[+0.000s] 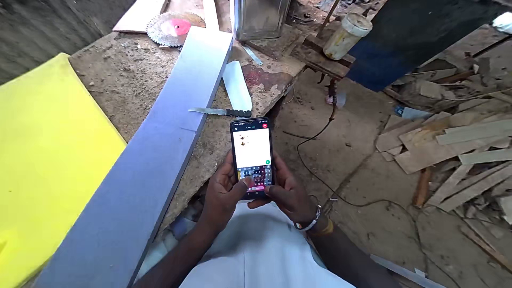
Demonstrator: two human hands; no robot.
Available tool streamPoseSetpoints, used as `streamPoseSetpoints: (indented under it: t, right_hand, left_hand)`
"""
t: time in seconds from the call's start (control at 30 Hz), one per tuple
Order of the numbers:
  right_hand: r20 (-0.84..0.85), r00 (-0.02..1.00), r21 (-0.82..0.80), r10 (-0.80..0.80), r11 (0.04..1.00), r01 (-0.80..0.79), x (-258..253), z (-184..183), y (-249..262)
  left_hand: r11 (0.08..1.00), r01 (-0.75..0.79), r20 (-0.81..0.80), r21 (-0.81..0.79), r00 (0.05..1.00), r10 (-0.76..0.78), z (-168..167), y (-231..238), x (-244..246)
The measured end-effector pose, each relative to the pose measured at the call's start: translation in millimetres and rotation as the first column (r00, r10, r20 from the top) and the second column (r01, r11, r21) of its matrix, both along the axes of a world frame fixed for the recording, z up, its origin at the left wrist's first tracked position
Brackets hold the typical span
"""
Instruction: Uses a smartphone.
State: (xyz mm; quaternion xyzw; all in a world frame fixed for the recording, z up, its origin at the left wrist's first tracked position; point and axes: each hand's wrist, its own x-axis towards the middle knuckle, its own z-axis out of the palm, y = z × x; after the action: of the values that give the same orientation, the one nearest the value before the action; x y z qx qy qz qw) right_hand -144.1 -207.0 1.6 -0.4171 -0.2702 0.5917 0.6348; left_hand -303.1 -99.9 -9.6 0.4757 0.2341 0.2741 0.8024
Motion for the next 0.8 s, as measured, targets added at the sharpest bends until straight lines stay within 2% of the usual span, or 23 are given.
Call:
streamPoseSetpoints:
  t: [0.27,0.37,0.67,0.8]
  right_hand:
    - [0.04,0.998,-0.052,-0.056,0.997,0.058,2.3,7.0,-1.6]
    - [0.053,0.996,-0.085,-0.078,0.993,0.082,2.2,9.3,-3.0]
    - [0.03,0.999,-0.025,-0.045,0.999,0.046,5.5,2.9,-9.3]
    - [0.082,0.995,-0.054,-0.052,0.997,0.057,2.3,5.8,-7.7]
  left_hand:
    - [0.996,0.087,0.1,-0.011,0.991,-0.086,-3.4,1.3,1.9]
    - [0.995,0.101,0.099,-0.014,0.99,-0.099,-4.3,0.4,2.9]
    - [0.998,0.061,0.037,0.008,0.997,-0.062,-2.4,-2.8,6.5]
    - [0.995,0.095,0.077,0.004,0.993,-0.095,-4.5,1.1,3.3]
